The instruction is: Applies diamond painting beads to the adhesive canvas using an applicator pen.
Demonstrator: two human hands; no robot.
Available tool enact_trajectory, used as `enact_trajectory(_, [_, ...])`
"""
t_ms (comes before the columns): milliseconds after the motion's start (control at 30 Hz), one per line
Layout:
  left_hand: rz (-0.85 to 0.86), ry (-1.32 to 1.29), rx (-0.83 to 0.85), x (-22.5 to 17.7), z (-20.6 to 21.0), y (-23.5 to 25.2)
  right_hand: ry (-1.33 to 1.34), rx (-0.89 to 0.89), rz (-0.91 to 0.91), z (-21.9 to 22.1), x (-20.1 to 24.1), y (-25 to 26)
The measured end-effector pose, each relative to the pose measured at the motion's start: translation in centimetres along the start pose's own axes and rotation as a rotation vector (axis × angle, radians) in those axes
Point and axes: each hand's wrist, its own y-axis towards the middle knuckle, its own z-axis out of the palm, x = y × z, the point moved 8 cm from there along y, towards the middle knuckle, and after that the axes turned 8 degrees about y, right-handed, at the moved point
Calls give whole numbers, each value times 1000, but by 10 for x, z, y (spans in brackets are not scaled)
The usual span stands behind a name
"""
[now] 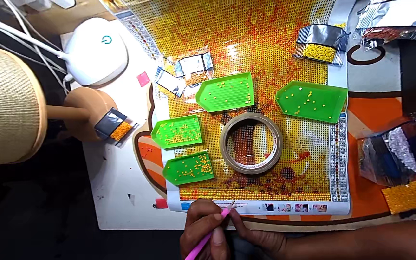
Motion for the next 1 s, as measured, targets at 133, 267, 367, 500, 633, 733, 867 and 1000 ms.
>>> enact_trajectory(133, [-3, -35, -29, -1, -1, 2, -60, -11, -27, -18, -80, -28])
enact_trajectory(267, [-110, -124, -53, -10, -4, 29, -157, -81, 2, -20, -87, -32])
enact_trajectory(367, [-113, -127, -4, -22, -5, 60, -243, -220, 50, -26, -79, -35])
enact_trajectory(500, [-13, -46, 46, -20, -3, 113, -109, -176, 172, -14, -56, -31])
enact_trajectory(633, [15, 108, 147, 7, 19, 161, -221, -240, 53, -8, -75, -37])
enact_trajectory(733, [43, 192, 204, 18, 40, 180, -112, -244, 98, -9, -74, -36])
enact_trajectory(867, [60, 168, 199, 24, 43, 189, -42, -377, 56, -14, -51, -34])
enact_trajectory(1000, [32, 122, 190, 35, 37, 190, -192, -276, 168, -10, -4, -21])
